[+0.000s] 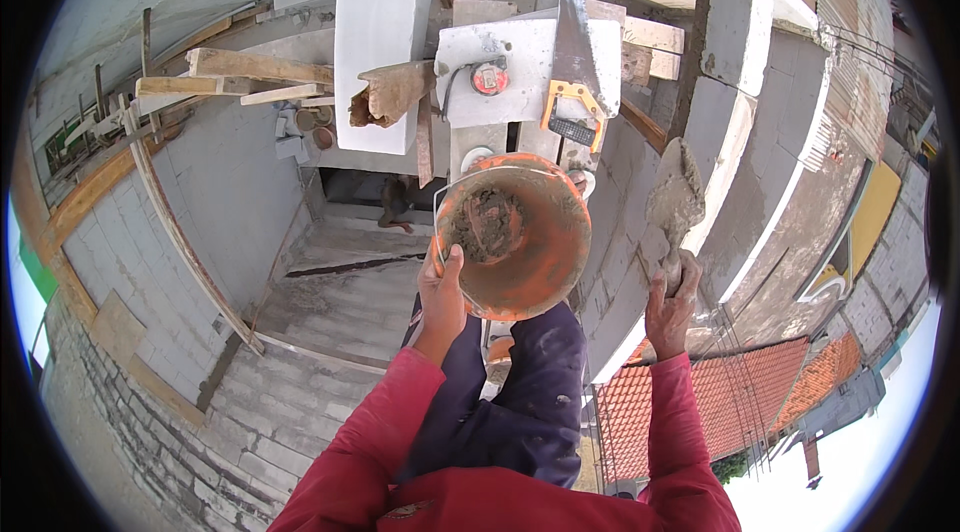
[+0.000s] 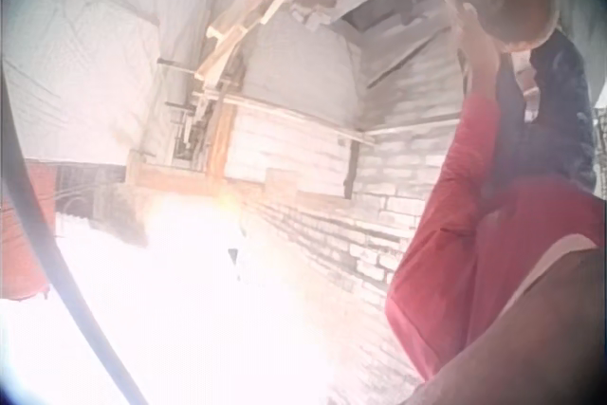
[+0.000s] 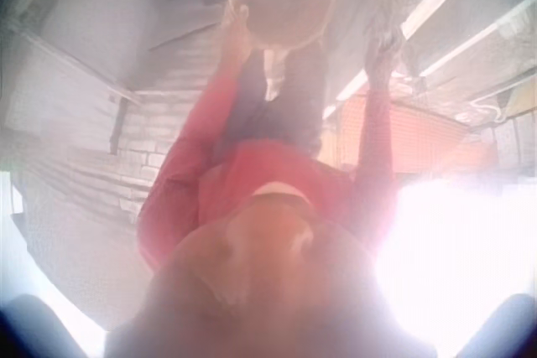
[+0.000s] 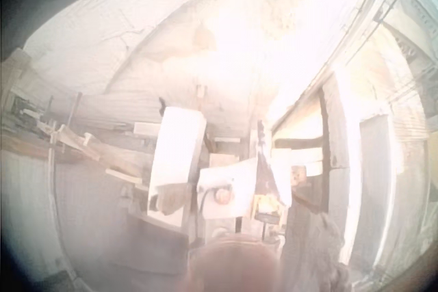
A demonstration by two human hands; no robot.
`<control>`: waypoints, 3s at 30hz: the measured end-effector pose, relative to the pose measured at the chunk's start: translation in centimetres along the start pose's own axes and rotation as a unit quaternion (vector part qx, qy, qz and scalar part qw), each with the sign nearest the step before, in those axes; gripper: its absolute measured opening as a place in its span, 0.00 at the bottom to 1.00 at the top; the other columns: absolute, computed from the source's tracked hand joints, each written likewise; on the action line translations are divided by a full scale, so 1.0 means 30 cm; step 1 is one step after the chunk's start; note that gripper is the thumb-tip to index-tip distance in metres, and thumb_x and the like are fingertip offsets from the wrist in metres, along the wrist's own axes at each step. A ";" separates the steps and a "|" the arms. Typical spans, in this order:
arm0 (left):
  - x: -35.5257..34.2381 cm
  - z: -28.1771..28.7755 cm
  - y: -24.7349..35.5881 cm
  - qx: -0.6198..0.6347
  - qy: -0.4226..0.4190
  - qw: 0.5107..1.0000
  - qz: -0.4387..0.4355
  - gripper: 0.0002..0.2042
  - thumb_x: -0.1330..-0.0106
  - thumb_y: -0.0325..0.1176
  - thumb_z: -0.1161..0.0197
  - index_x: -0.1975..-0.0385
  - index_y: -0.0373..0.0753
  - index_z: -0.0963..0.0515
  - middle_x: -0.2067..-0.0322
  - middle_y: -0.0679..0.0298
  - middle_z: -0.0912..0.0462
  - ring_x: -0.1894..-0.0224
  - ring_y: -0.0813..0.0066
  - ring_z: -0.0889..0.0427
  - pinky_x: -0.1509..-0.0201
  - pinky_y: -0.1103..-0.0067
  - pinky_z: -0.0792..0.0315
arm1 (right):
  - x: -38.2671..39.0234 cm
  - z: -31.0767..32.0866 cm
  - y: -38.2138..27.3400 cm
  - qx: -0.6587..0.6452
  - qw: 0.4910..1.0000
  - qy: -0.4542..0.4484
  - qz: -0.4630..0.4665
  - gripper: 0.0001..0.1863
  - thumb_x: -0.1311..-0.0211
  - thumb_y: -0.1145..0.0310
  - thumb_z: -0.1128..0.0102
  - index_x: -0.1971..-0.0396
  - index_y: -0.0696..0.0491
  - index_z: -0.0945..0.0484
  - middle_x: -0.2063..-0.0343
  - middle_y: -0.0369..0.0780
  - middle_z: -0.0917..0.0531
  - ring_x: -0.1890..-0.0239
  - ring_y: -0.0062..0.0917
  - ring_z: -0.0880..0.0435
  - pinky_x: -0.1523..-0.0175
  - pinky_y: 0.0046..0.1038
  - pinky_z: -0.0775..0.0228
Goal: The person applies mortar to white rectangular tiles using a trowel and places them onto a curved wall section. The person repeatedly scoops mortar from a bucket, spreads it on the tile, and presses the tile into position on the wall.
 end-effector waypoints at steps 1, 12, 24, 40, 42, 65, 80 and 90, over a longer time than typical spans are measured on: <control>0.014 -0.011 0.039 -0.013 -0.006 1.000 -0.017 0.21 0.21 0.35 0.42 0.34 0.32 0.30 0.45 0.65 0.21 0.44 0.82 0.25 0.38 0.80 0.31 | 0.073 -0.011 -0.069 0.018 0.998 -0.056 0.031 0.28 0.27 0.60 0.41 0.37 0.61 0.36 0.46 0.58 0.24 0.45 0.54 0.21 0.40 0.46 0.29; 0.302 0.023 0.294 -0.124 0.035 0.986 -0.101 0.21 0.24 0.38 0.41 0.38 0.32 0.26 0.49 0.56 0.18 0.47 0.72 0.22 0.41 0.74 0.29 | 0.205 -0.064 -0.722 0.296 0.892 -0.220 0.262 0.32 0.42 0.64 0.30 0.35 0.47 0.27 0.53 0.48 0.16 0.55 0.46 0.15 0.52 0.45 0.21; 0.482 0.356 0.280 -0.036 0.285 0.954 -0.081 0.20 0.24 0.39 0.42 0.37 0.35 0.25 0.46 0.48 0.17 0.42 0.49 0.19 0.38 0.64 0.28 | 0.267 -0.047 -1.048 0.350 0.798 -0.256 0.419 0.30 0.39 0.63 0.32 0.37 0.53 0.26 0.49 0.54 0.17 0.50 0.52 0.16 0.46 0.47 0.23; 0.386 0.788 -0.268 0.638 0.384 0.666 0.033 0.24 0.24 0.37 0.43 0.30 0.48 0.38 0.38 0.53 0.27 0.44 0.51 0.18 0.49 0.53 0.17 | 0.258 0.105 -0.944 0.311 0.826 -0.349 0.316 0.29 0.34 0.59 0.35 0.40 0.63 0.25 0.50 0.59 0.17 0.47 0.56 0.18 0.43 0.45 0.25; 0.291 0.950 -0.181 0.694 0.369 0.615 -0.058 0.25 0.24 0.37 0.42 0.30 0.48 0.39 0.37 0.54 0.28 0.41 0.49 0.20 0.46 0.51 0.18 | 0.289 0.114 -0.946 0.336 0.819 -0.351 0.305 0.29 0.34 0.59 0.35 0.40 0.63 0.24 0.51 0.59 0.16 0.48 0.56 0.17 0.44 0.45 0.25; 0.726 0.770 -0.499 -0.219 0.105 0.960 0.137 0.33 0.30 0.57 0.40 0.40 0.30 0.22 0.43 0.42 0.19 0.35 0.51 0.23 0.31 0.70 0.32 | 0.212 0.005 -0.438 0.169 0.938 -0.301 0.035 0.16 0.35 0.63 0.35 0.56 0.60 0.20 0.77 0.40 0.18 0.79 0.24 0.20 0.72 0.31 0.27; 0.579 0.469 0.006 -0.215 0.074 0.974 -0.024 0.25 0.25 0.45 0.41 0.37 0.31 0.25 0.44 0.49 0.17 0.41 0.63 0.18 0.36 0.73 0.28 | 0.052 -0.310 -0.423 0.306 0.893 -0.299 0.143 0.39 0.33 0.49 0.42 0.28 0.53 0.41 0.54 0.60 0.16 0.60 0.54 0.14 0.54 0.50 0.22; 0.361 0.216 -0.143 -0.651 -0.003 0.755 -0.083 0.26 0.36 0.44 0.32 0.40 0.38 0.22 0.35 0.49 0.26 0.35 0.45 0.27 0.33 0.58 0.30 | -0.241 -1.112 0.055 0.230 0.846 -0.135 0.461 0.35 0.32 0.53 0.42 0.28 0.48 0.37 0.41 0.48 0.20 0.44 0.40 0.18 0.43 0.40 0.24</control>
Point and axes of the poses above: each hand's wrist, its own x-axis away from the middle knuckle, its own z-axis out of the back of the hand, y = z × x, the point moved 9 cm from there along -x, towards the middle knuckle
